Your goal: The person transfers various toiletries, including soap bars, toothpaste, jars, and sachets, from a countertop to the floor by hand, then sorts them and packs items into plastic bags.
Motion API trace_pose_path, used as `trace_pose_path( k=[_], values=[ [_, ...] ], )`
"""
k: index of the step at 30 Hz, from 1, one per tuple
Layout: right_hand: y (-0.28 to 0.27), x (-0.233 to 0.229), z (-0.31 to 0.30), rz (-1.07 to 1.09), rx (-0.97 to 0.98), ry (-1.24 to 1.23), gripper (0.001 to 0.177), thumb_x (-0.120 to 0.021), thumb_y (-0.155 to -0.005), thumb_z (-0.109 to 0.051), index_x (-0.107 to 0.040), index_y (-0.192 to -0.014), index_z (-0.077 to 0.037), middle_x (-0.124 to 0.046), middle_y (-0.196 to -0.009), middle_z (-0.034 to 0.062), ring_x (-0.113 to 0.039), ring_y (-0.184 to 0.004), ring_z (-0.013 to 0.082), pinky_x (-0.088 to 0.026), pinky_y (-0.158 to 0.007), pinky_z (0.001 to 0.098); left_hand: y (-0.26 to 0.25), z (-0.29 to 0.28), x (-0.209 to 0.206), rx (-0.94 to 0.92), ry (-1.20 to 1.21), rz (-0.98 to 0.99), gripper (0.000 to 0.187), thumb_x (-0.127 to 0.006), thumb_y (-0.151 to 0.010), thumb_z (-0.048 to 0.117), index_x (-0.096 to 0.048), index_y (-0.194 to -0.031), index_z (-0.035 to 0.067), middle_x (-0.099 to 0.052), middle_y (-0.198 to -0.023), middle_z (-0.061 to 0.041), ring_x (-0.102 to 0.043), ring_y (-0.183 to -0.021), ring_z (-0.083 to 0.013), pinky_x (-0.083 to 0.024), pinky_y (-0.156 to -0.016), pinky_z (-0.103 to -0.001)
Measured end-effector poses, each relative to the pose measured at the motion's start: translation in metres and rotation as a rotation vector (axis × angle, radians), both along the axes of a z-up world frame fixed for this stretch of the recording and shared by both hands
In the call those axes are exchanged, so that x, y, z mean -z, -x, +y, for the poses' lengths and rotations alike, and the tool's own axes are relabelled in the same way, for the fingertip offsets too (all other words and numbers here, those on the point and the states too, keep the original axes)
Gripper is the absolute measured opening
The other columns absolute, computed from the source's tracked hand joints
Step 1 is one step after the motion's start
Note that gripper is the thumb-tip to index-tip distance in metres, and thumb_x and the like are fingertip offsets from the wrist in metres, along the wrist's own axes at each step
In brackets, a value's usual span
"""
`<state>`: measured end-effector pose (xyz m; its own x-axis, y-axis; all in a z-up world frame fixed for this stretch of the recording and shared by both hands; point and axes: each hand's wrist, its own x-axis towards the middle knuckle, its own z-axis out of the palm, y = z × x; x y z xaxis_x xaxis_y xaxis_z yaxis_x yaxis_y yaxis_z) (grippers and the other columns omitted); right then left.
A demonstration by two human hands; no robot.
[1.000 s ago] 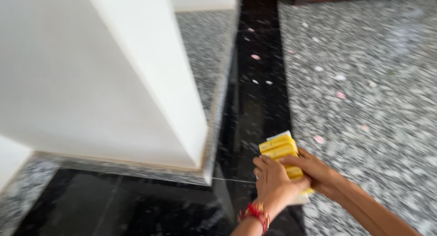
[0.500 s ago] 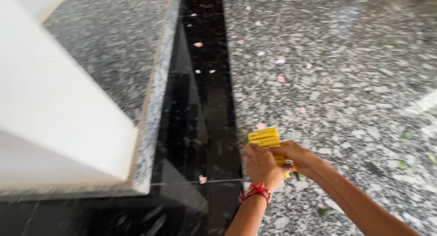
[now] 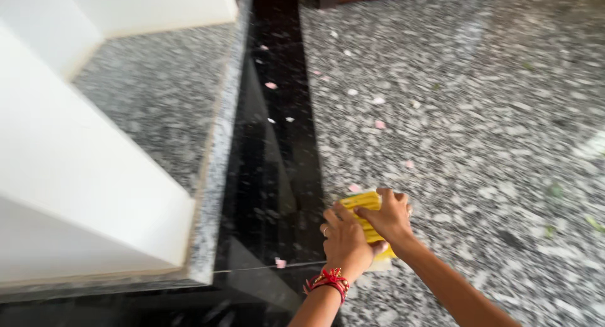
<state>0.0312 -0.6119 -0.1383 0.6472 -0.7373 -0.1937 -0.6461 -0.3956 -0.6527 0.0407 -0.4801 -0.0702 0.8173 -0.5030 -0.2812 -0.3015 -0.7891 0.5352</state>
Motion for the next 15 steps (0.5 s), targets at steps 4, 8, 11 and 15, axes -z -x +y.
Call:
trace_pose_path(
  k=[4,8,11,15],
  values=[
    [-0.025,-0.075,0.039,-0.263,-0.102,-0.083,0.076,-0.086,-0.074,-0.038,-0.056,-0.139,-0.013,-0.048,-0.136,0.0169,-0.049,-0.127,0.0337,-0.047,-0.105,0.0456,-0.024,0.040,-0.083,-0.003,0.007,-0.044,0.125,-0.091,-0.070,0.039,-0.012,-0.155,-0.008,-0.033,-0.147,-0.024,-0.042,-0.135,-0.0479,-0.054,-0.099,-0.050],
    [-0.033,-0.190,0.094,-0.486,-0.227,-0.158,0.070,-0.083,-0.076,-0.037,-0.058,-0.138,-0.017,-0.047,-0.135,0.0133,-0.049,-0.128,0.0305,-0.048,-0.102,0.0457,-0.033,0.099,-0.179,-0.071,0.088,-0.182,0.122,-0.088,-0.075,0.039,-0.009,-0.153,-0.012,-0.032,-0.147,-0.026,-0.040,-0.137,-0.0476,-0.050,-0.103,-0.051],
    [-0.026,-0.275,0.144,-0.569,-0.329,-0.328,0.067,-0.079,-0.078,-0.036,-0.056,-0.138,-0.017,-0.043,-0.140,0.0110,-0.047,-0.132,0.0280,-0.047,-0.102,0.0450,-0.023,0.149,-0.252,-0.141,0.127,-0.273,0.116,-0.085,-0.081,0.040,-0.010,-0.154,-0.011,-0.031,-0.150,-0.028,-0.037,-0.139,-0.0475,-0.044,-0.107,-0.051],
    [-0.019,-0.359,0.202,-0.761,-0.540,-0.359,0.064,-0.075,-0.080,-0.035,-0.058,-0.136,-0.012,-0.047,-0.145,0.0081,-0.045,-0.139,0.0245,-0.042,-0.108,0.0438,0.000,0.206,-0.339,-0.236,0.090,-0.226,0.101,-0.069,-0.089,0.042,-0.010,-0.156,-0.006,-0.035,-0.151,-0.025,-0.038,-0.143,-0.0400,-0.046,-0.108,-0.046]
  ],
)
